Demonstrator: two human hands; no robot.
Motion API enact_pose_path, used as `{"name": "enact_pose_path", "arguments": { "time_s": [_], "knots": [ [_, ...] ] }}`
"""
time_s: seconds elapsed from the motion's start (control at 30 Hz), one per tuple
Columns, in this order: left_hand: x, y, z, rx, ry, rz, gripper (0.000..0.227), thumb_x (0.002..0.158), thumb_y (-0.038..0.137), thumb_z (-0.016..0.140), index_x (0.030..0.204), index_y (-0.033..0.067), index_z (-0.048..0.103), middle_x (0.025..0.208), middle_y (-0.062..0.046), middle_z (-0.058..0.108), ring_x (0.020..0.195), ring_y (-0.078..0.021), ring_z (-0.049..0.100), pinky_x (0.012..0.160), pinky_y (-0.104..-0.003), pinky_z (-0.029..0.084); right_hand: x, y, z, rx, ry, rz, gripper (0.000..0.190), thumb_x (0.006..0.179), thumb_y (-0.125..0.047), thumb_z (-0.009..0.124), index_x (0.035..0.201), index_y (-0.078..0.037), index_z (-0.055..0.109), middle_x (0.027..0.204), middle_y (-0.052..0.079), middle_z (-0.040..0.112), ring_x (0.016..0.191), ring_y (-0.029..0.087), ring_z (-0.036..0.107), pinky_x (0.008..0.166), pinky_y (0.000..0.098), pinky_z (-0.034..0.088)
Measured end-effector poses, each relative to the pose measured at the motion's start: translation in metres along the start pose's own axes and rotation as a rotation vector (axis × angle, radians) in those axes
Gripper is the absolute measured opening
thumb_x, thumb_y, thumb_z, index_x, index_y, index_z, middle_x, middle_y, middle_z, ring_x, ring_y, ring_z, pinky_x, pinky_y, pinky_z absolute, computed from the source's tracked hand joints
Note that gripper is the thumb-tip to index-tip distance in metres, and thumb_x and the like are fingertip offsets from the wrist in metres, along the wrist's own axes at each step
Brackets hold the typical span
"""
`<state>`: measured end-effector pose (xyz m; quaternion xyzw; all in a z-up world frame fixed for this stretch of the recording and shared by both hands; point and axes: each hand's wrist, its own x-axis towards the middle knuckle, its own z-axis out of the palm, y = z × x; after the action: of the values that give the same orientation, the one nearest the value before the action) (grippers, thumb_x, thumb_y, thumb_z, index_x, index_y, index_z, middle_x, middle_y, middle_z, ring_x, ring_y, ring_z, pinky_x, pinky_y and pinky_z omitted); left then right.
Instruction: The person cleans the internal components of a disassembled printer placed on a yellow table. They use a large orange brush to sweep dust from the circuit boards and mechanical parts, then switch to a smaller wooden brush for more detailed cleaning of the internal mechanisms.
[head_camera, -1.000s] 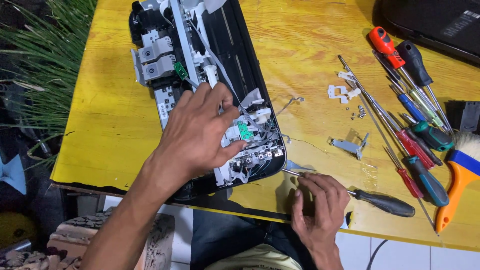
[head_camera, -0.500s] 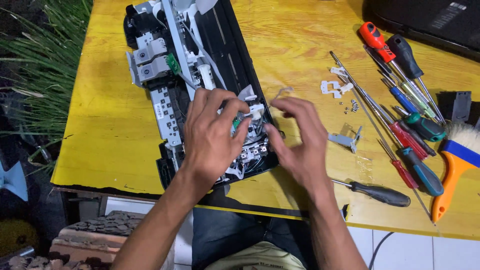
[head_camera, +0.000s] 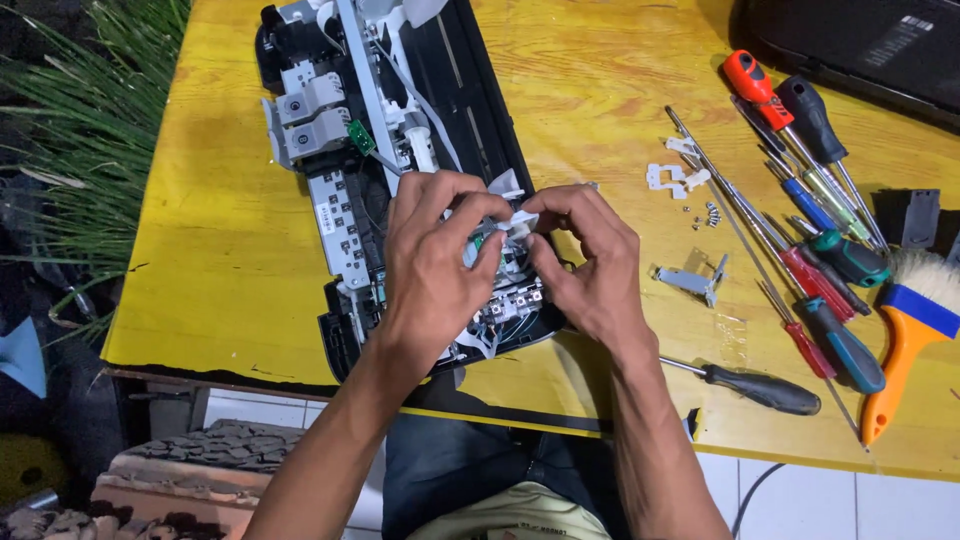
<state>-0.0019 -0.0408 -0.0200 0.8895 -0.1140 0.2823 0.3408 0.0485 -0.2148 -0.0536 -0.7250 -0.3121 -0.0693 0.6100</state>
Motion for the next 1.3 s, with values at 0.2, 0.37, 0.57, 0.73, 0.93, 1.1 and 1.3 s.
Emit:
{"name": "enact_pose_path", "arguments": {
  "time_s": [0.2, 0.37, 0.57, 0.73, 0.93, 1.1, 1.3],
  "knots": [
    [-0.002, -0.002, 0.000, -0.016, 0.060, -0.008, 0.027, 0.075, -0.009, 0.080, 0.096, 0.0068, 0.076, 0.097, -0.008, 0.063, 0.102, -0.0307, 0.054, 0.088, -0.047, 0.044, 0.000, -0.006, -0.006, -0.027, -0.033, 0.053, 0.035, 0.090, 0.013, 0.062, 0.120, -0.003, 0.070, 0.110, 0.018, 0.068, 0.095, 0.030, 0.069, 0.088, 0.0476, 0.061],
    [-0.014, 0.013, -0.026, 0.051, 0.224, -0.056, 0.022, 0.091, 0.001, 0.074, 0.113, 0.0029, 0.070, 0.112, -0.014, 0.062, 0.111, -0.0319, 0.055, 0.097, -0.045, 0.043, -0.012, -0.012, -0.024, -0.007, 0.182, 0.145, 0.031, 0.103, 0.008, 0.053, 0.134, 0.004, 0.056, 0.120, 0.021, 0.064, 0.112, 0.029, 0.064, 0.101, 0.0411, 0.055],
    [-0.065, 0.029, -0.050, 0.096, 0.151, -0.189, 0.022, 0.097, 0.018, 0.069, 0.115, 0.0049, 0.069, 0.121, -0.014, 0.066, 0.117, -0.0317, 0.060, 0.099, -0.044, 0.046, -0.021, -0.013, -0.023, -0.059, 0.272, 0.192, 0.021, 0.105, 0.001, 0.057, 0.126, 0.004, 0.060, 0.115, 0.016, 0.066, 0.110, 0.023, 0.066, 0.100, 0.0324, 0.057],
    [-0.092, 0.015, -0.072, 0.109, 0.073, -0.269, 0.043, 0.089, 0.012, 0.079, 0.128, 0.0037, 0.064, 0.133, -0.016, 0.064, 0.125, -0.0339, 0.059, 0.106, -0.046, 0.049, -0.040, -0.034, -0.018, -0.140, 0.246, 0.127, 0.019, 0.107, 0.001, 0.056, 0.124, 0.009, 0.060, 0.119, 0.023, 0.066, 0.111, 0.030, 0.067, 0.100, 0.0353, 0.057],
    [-0.097, -0.038, -0.105, 0.220, 0.132, -0.310, 0.041, 0.100, 0.019, 0.068, 0.134, -0.0005, 0.058, 0.138, -0.022, 0.062, 0.130, -0.0350, 0.054, 0.108, -0.052, 0.049, -0.089, -0.065, -0.003, -0.250, 0.209, 0.326, 0.040, 0.097, -0.002, 0.056, 0.137, 0.002, 0.053, 0.141, 0.022, 0.059, 0.137, 0.034, 0.056, 0.116, 0.0429, 0.047],
    [-0.114, -0.037, -0.092, 0.182, 0.110, -0.354, 0.043, 0.099, 0.020, 0.069, 0.137, 0.0037, 0.058, 0.144, -0.022, 0.060, 0.136, -0.0384, 0.053, 0.112, -0.058, 0.047, -0.126, -0.023, -0.026, -0.787, 0.017, 0.083, 0.045, 0.098, -0.025, 0.066, 0.137, -0.005, 0.059, 0.143, 0.018, 0.059, 0.132, 0.034, 0.051, 0.110, 0.0522, 0.044],
    [-0.127, 0.031, -0.049, 0.250, 0.307, -0.266, 0.038, 0.098, 0.028, 0.063, 0.127, 0.0031, 0.061, 0.140, -0.020, 0.059, 0.130, -0.0393, 0.058, 0.113, -0.053, 0.047, -0.148, -0.034, -0.085, -0.869, 0.077, 0.074, 0.028, 0.100, -0.010, 0.065, 0.127, -0.003, 0.067, 0.138, 0.020, 0.063, 0.130, 0.039, 0.057, 0.114, 0.0506, 0.041]
  ]
}}
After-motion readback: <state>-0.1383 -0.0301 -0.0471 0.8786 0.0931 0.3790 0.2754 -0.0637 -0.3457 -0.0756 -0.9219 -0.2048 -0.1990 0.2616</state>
